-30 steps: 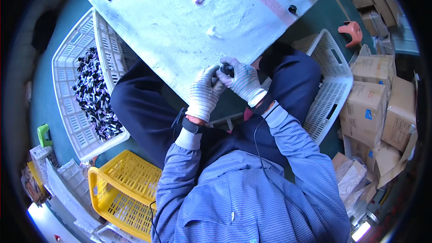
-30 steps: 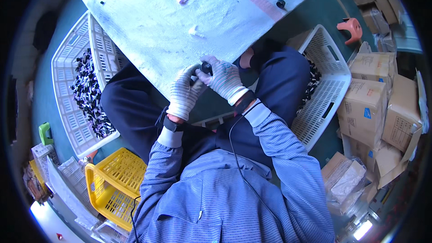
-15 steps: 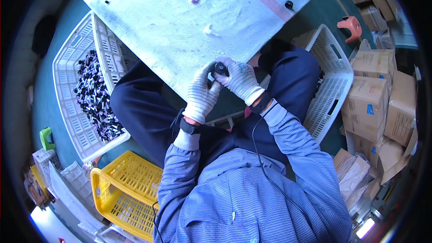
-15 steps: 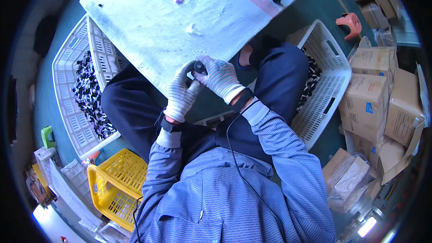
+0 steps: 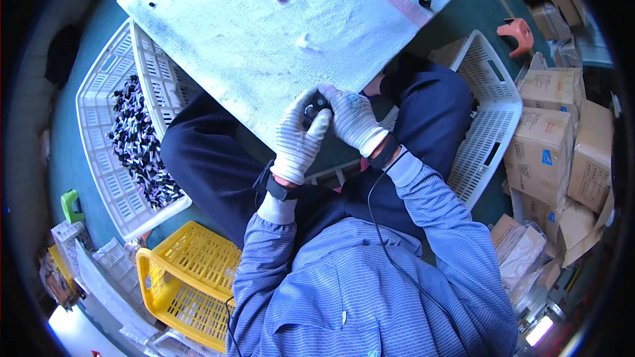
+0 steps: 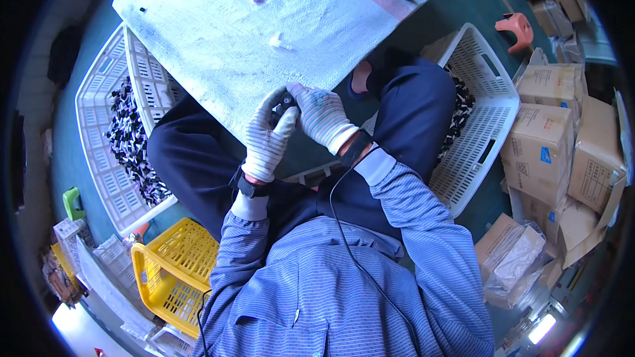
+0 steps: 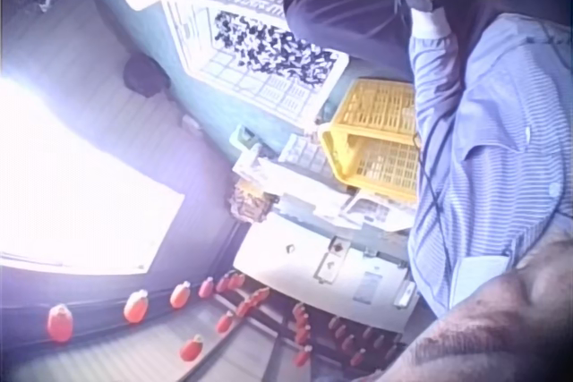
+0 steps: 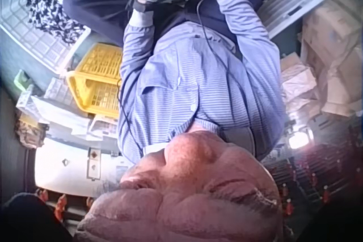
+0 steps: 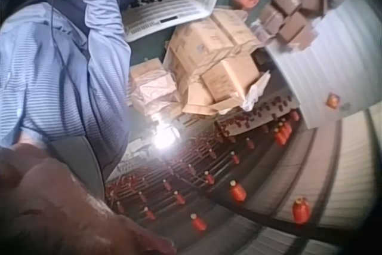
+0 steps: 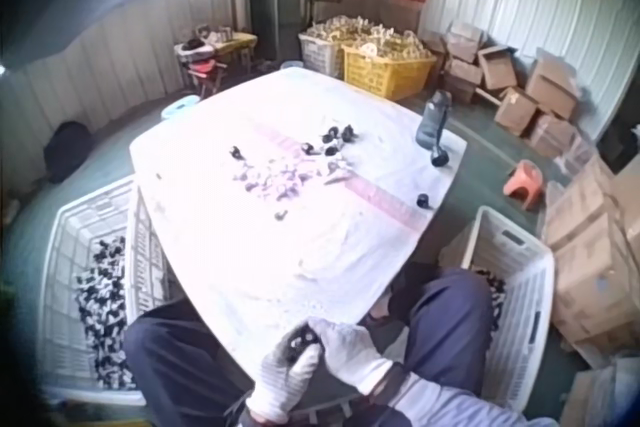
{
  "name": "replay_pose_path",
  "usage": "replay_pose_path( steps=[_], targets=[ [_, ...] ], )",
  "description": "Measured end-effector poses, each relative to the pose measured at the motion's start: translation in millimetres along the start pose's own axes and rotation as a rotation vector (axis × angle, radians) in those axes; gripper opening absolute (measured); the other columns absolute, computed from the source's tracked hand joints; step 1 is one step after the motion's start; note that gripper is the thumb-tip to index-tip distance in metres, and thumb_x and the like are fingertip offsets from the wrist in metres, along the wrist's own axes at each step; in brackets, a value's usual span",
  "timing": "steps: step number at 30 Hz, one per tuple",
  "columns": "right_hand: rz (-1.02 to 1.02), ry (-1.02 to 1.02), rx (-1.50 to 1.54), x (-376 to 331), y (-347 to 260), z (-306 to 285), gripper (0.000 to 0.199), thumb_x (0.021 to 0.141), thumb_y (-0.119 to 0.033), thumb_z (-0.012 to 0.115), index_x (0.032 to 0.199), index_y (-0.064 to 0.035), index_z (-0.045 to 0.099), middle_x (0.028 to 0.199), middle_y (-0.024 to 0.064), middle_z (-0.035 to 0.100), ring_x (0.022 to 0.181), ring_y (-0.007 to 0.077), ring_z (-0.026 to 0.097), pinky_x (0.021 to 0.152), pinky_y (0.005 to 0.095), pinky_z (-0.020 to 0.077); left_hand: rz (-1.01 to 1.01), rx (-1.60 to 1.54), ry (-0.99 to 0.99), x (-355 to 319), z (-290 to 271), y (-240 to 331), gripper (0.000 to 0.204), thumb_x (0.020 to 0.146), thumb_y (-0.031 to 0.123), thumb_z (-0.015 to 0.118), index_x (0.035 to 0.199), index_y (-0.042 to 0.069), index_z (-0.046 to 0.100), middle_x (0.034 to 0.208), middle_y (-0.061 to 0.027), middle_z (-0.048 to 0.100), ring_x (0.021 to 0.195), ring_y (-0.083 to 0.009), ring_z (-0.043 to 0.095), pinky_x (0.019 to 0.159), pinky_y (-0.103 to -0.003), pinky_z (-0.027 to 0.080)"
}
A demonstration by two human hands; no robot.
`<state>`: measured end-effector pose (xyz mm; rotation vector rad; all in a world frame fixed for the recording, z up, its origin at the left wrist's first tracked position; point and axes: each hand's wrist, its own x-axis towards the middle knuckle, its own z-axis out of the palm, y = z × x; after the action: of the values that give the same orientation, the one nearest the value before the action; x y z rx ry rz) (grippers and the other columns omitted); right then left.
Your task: Assembling small plastic components by hand in a manufacturing environment.
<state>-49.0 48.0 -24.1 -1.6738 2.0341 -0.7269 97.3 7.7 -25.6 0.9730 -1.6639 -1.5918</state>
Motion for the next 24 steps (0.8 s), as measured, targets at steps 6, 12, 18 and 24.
replay_pose_path(
  steps=[6, 12, 18, 24],
  targets=[
    [0.066, -0.017, 0.073, 0.2, -2.0, -9.5, 0.044, 0.086, -0.042, 0.069, 0.116, -0.0104, 0.060, 0.091, 0.0165, 0.071, 0.088, 0.0365, 0.069, 0.076, 0.0449, 0.0537, -0.103, -0.171, -0.075, 1.3, -6.5, 2.6, 0.048, 0.095, 0.016, 0.065, 0.139, 0.000, 0.051, 0.108, -0.0055, 0.065, 0.093, -0.0075, 0.059, 0.078, -0.022, 0.049],
    [0.122, -0.013, 0.084, 0.6, -0.7, -5.8, 0.048, 0.089, -0.048, 0.065, 0.119, -0.0105, 0.060, 0.092, 0.0162, 0.072, 0.088, 0.0363, 0.069, 0.076, 0.0454, 0.0534, -0.123, -0.116, -0.092, 6.1, -2.4, -22.6, 0.043, 0.093, 0.012, 0.063, 0.134, 0.004, 0.055, 0.116, -0.0135, 0.066, 0.102, -0.0211, 0.064, 0.089, -0.032, 0.050],
    [0.090, 0.034, 0.138, -0.6, 3.0, -4.3, 0.048, 0.091, -0.049, 0.062, 0.119, -0.0094, 0.061, 0.092, 0.0172, 0.071, 0.088, 0.0367, 0.069, 0.077, 0.0451, 0.0535, 0.138, 0.384, -0.041, 14.9, 2.3, -17.5, 0.043, 0.086, 0.012, 0.068, 0.128, 0.008, 0.060, 0.106, -0.0167, 0.064, 0.094, -0.0347, 0.064, 0.083, -0.041, 0.052],
    [0.100, 0.056, 0.176, -5.0, 0.4, -11.3, 0.041, 0.091, -0.046, 0.062, 0.112, -0.0103, 0.064, 0.089, 0.0146, 0.072, 0.082, 0.0349, 0.070, 0.072, 0.0427, 0.0543, 0.160, 0.546, -0.026, 13.7, 5.0, -6.9, 0.037, 0.084, 0.015, 0.071, 0.120, 0.006, 0.065, 0.097, -0.0148, 0.064, 0.087, -0.0327, 0.063, 0.075, -0.041, 0.051]
  ],
)
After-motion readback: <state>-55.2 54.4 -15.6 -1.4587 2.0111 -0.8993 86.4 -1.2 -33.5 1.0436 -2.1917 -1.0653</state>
